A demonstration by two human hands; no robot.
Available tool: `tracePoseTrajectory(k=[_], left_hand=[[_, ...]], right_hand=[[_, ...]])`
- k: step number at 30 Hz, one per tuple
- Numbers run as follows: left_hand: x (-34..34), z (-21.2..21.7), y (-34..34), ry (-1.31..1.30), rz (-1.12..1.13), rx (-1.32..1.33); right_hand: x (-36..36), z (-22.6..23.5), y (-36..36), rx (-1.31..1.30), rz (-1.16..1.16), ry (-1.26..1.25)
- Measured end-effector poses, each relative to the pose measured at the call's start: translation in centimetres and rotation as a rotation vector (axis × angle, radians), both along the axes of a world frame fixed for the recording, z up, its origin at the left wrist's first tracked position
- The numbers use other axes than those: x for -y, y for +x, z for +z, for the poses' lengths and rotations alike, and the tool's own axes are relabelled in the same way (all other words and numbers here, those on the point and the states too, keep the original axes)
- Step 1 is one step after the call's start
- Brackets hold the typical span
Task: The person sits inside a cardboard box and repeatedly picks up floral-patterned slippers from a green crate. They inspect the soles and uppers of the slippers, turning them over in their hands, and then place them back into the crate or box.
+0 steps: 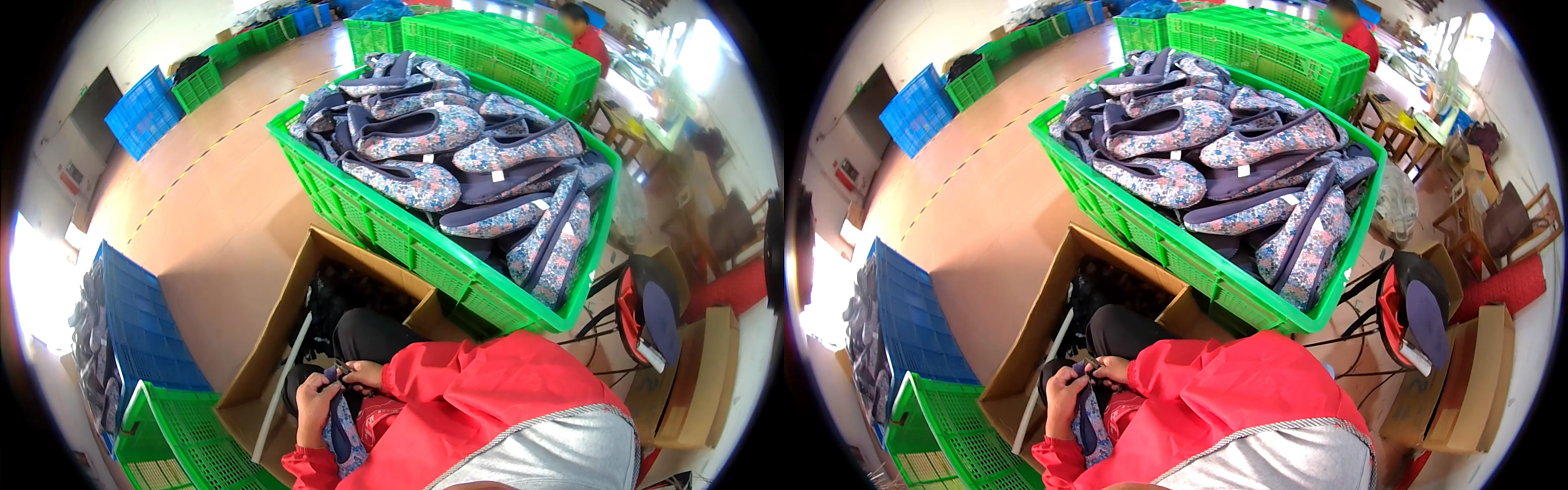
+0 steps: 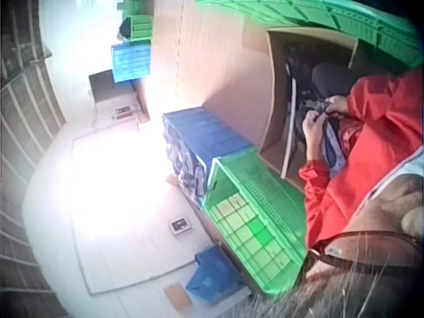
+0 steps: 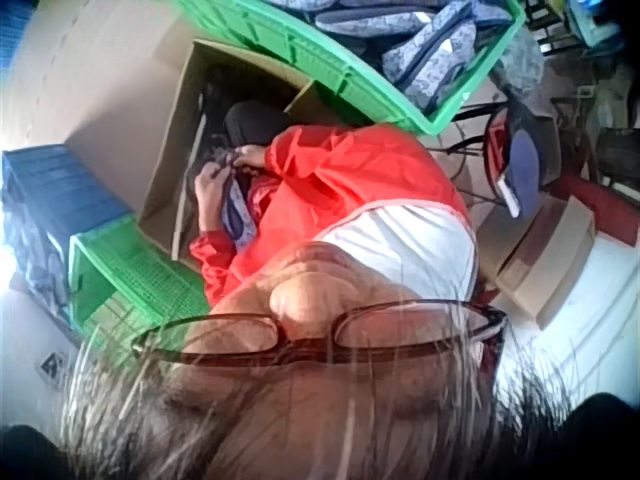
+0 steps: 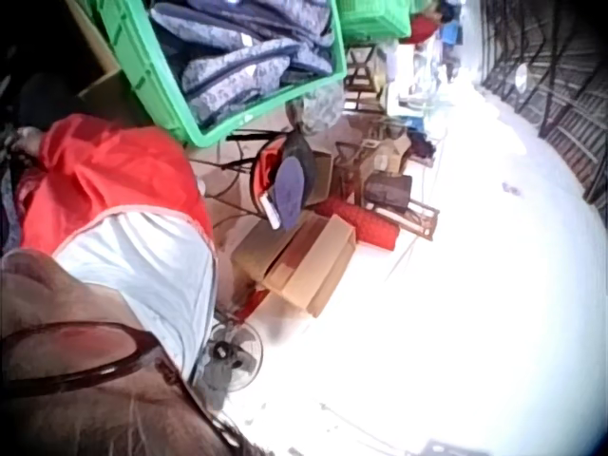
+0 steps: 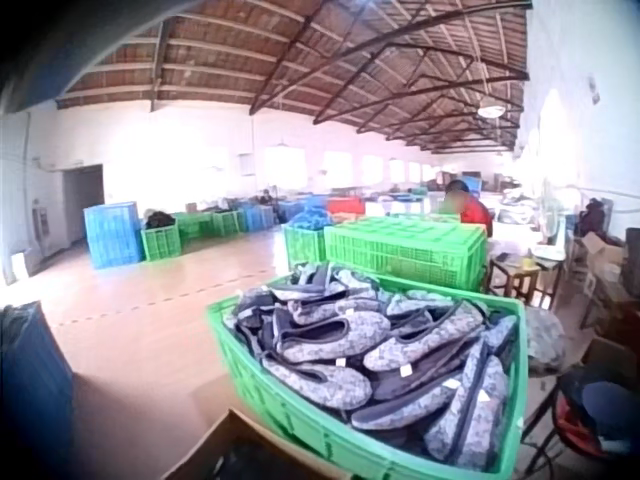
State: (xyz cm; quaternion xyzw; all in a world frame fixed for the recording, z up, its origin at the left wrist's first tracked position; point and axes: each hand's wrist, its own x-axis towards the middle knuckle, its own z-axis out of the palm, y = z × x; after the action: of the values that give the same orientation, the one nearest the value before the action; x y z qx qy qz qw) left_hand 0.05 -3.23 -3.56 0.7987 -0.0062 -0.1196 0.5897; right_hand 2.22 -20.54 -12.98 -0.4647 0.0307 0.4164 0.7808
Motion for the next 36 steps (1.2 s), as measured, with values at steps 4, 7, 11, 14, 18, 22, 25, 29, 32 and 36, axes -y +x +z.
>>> tracePoseTrajectory(k=[4,7,11,14,18,22,25,29,32,36], left_hand=[[-1.3,-0.2,0.0,0.122,0.018,0.053],[-2.2,0.4,0.8,0.151,-0.008,0.138],[-2.3,2.7,1.3,0.137,0.065,-0.115],[-2.8,2.9,1.5,0.012,0.094,-0.236],[-3.5,1.7,1.9,-0.276,0.124,-0.392],[-4.0,1.5,2.6,-0.431,0.129,-0.482],[-4.5,0.8,3.2,-0.421,0.082,-0.49],[-4.5,1.2,3.5,-0.481,0.122,-0.481],[-4.4,1.1,3.4,-0.518,0.149,-0.499],[-4.5,0.4,3.6,-0.531,0.175,-0.516]], right_hand=[[0.0,0.4,-1.0,0.102,-0.083,0.049],[0.1,1.9,-1.6,0.072,-0.211,-0.031],[2.2,5.1,-1.0,0.399,-0.226,-0.146],[3.8,6.0,-0.2,0.393,-0.132,-0.214],[4.9,7.5,1.2,0.295,0.095,-0.148],[3.9,8.9,2.2,0.283,0.281,-0.104],[2.8,9.7,2.5,0.312,0.345,-0.154],[1.6,9.0,2.6,0.42,0.356,-0.147],[1.2,8.7,2.8,0.433,0.378,-0.183],[0.8,9.3,3.3,0.413,0.403,-0.202]])
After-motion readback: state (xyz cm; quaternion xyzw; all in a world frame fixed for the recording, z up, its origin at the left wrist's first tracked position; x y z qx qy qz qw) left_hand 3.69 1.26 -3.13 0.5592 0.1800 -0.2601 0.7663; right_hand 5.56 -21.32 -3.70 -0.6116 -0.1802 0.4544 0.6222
